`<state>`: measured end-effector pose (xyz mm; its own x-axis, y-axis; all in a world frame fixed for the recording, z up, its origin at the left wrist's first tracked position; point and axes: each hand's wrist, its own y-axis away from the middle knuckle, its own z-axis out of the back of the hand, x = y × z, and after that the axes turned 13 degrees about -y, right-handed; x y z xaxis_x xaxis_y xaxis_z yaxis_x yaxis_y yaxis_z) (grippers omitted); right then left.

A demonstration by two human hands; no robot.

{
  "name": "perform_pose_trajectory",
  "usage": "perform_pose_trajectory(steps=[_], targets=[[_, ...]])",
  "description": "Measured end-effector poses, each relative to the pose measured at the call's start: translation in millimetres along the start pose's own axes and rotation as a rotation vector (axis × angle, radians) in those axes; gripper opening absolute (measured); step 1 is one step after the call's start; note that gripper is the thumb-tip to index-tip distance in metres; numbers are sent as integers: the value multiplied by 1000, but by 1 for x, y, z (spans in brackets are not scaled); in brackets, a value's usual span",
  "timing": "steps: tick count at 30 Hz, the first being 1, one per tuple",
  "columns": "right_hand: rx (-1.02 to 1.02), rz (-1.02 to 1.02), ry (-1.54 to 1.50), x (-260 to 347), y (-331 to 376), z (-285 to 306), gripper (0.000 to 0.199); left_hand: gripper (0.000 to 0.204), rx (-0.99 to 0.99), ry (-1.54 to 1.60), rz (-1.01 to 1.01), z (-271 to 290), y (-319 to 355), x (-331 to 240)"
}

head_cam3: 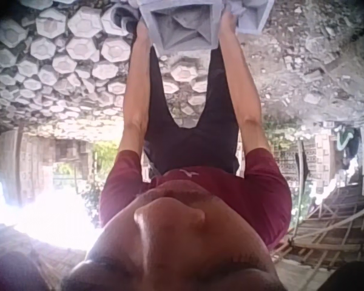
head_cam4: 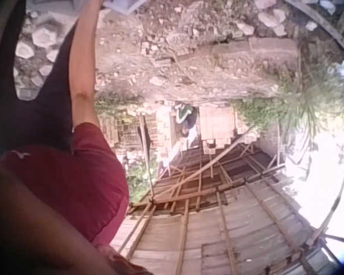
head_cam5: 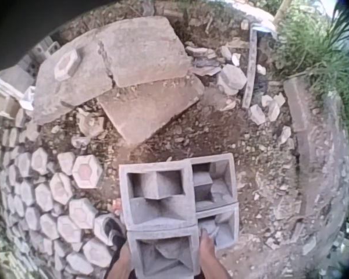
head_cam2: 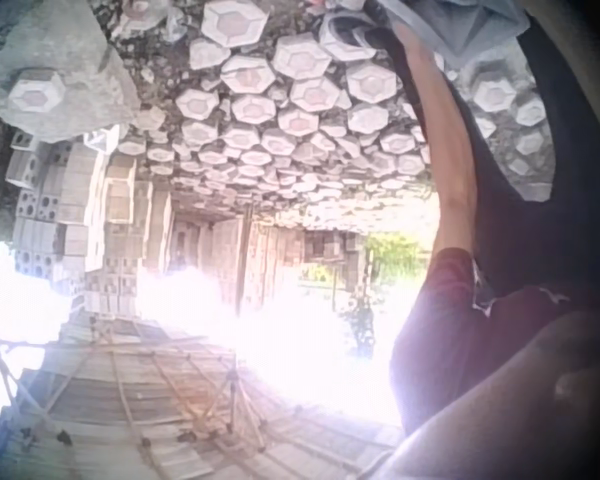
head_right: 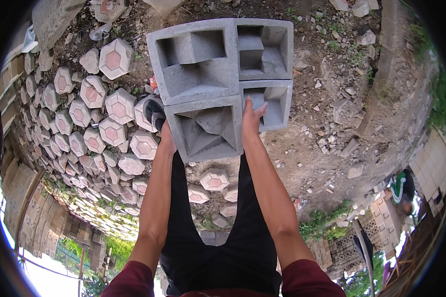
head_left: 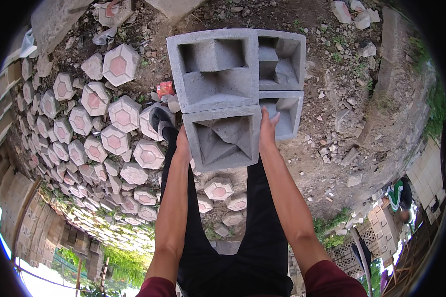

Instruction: The person picks up concrete ventilation blocks and stacks them one by one onto an existing pile outdoors.

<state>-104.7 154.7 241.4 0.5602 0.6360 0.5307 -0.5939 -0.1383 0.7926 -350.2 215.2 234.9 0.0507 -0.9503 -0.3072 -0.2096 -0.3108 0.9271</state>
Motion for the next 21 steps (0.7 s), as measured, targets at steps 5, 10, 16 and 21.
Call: perform_pose_trajectory(steps=[5, 10, 16, 21], targets=[[-48, 48, 9, 0, -1, -9, 95, 52, 46, 7, -29, -5, 0, -8], [6, 23, -105, 7, 9, -10, 95, 51, 23, 9, -42, 3, -2, -4], [-127, 60, 41, 4, 4, -11, 88, 50, -92, -18, 6, -8, -1, -2], [-247, 165, 20, 11, 22, -15, 76, 47, -85, -39, -49, -4, -3, 0]])
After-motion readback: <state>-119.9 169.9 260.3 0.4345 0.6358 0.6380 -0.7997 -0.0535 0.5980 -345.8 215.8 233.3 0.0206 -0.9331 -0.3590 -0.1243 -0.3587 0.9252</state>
